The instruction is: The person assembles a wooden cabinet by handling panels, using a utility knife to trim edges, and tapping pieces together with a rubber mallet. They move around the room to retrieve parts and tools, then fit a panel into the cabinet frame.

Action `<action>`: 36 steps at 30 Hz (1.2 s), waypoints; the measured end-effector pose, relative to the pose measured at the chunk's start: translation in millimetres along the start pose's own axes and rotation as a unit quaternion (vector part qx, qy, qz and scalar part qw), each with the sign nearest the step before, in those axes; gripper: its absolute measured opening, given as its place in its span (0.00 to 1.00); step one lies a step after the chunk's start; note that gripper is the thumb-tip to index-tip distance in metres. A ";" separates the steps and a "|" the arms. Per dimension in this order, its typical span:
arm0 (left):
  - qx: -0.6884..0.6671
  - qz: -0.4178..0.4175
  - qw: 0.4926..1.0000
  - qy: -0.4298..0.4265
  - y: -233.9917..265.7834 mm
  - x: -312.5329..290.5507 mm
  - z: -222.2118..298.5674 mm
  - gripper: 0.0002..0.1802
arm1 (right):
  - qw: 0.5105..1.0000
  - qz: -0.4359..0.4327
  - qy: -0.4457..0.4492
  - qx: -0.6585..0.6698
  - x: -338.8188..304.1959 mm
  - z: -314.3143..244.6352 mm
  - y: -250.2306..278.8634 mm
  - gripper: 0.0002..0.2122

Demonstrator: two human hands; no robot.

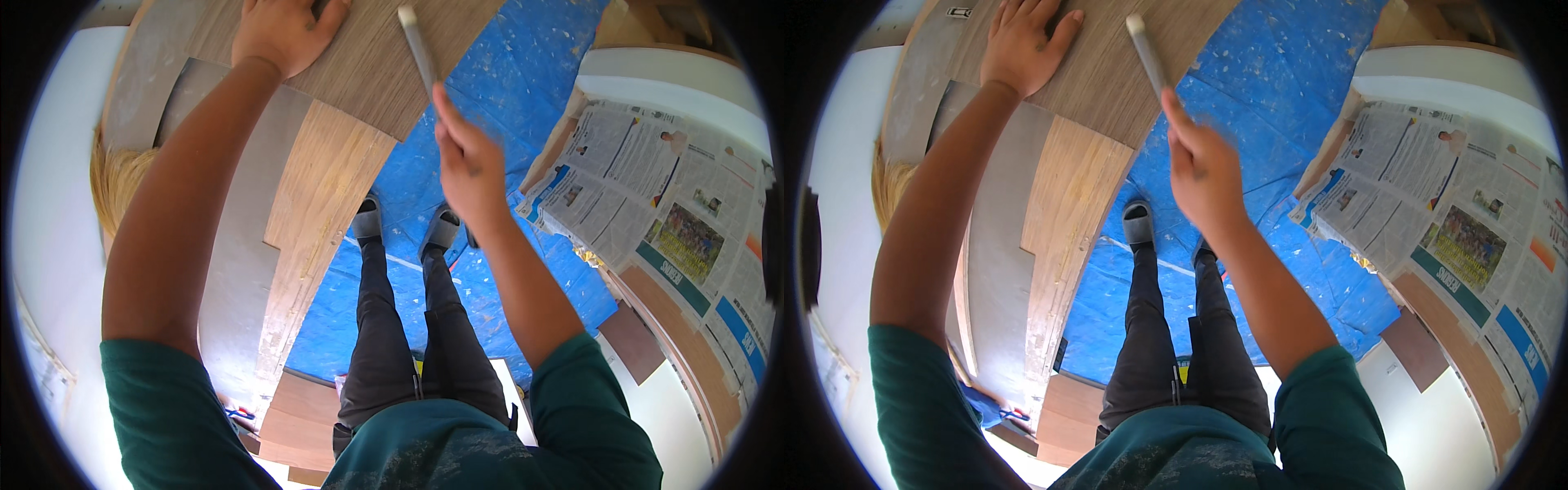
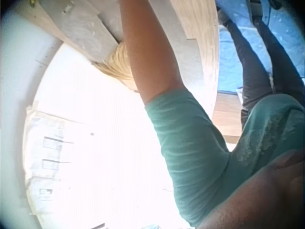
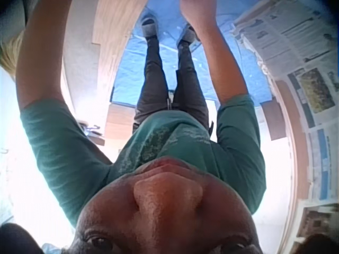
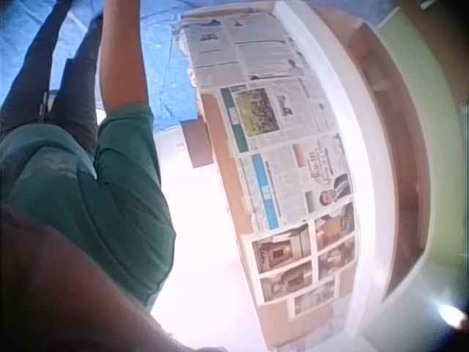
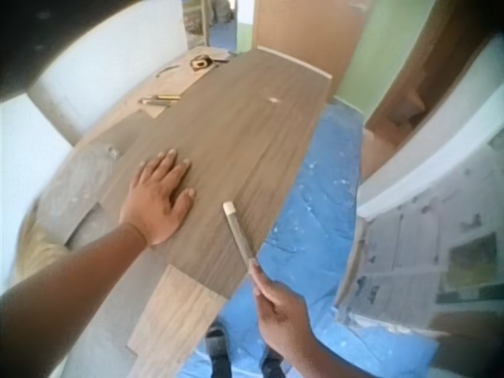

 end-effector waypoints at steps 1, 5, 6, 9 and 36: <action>-0.006 0.001 1.000 -0.001 -1.9 1.1 -0.4 0.33 | 1.000 -0.002 0.006 -0.013 -26.1 5.6 -1.8 0.26; 0.003 0.003 1.000 -0.002 -0.7 -1.3 -0.8 0.33 | 1.000 -0.013 0.017 0.014 -69.8 7.4 -4.1 0.25; 0.004 0.005 1.000 -0.003 -1.0 -1.3 -1.4 0.33 | 0.999 0.005 0.034 0.008 -61.1 10.5 -4.2 0.26; 0.000 0.008 1.000 -0.007 1.2 1.0 0.3 0.33 | 0.999 0.025 0.033 0.018 -5.0 2.8 -2.6 0.27; 0.003 -0.006 1.000 0.000 -1.7 4.1 3.5 0.33 | 0.998 -0.005 -0.048 0.036 40.3 11.8 7.7 0.23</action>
Point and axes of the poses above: each hand's wrist, its own x-axis towards the middle knuckle, its own y-axis out of the back of the hand, z = x × y, the point moved 6 cm from there along x, towards the middle knuckle, and after that the axes turned 10 degrees about -x, right-handed, at the moved point
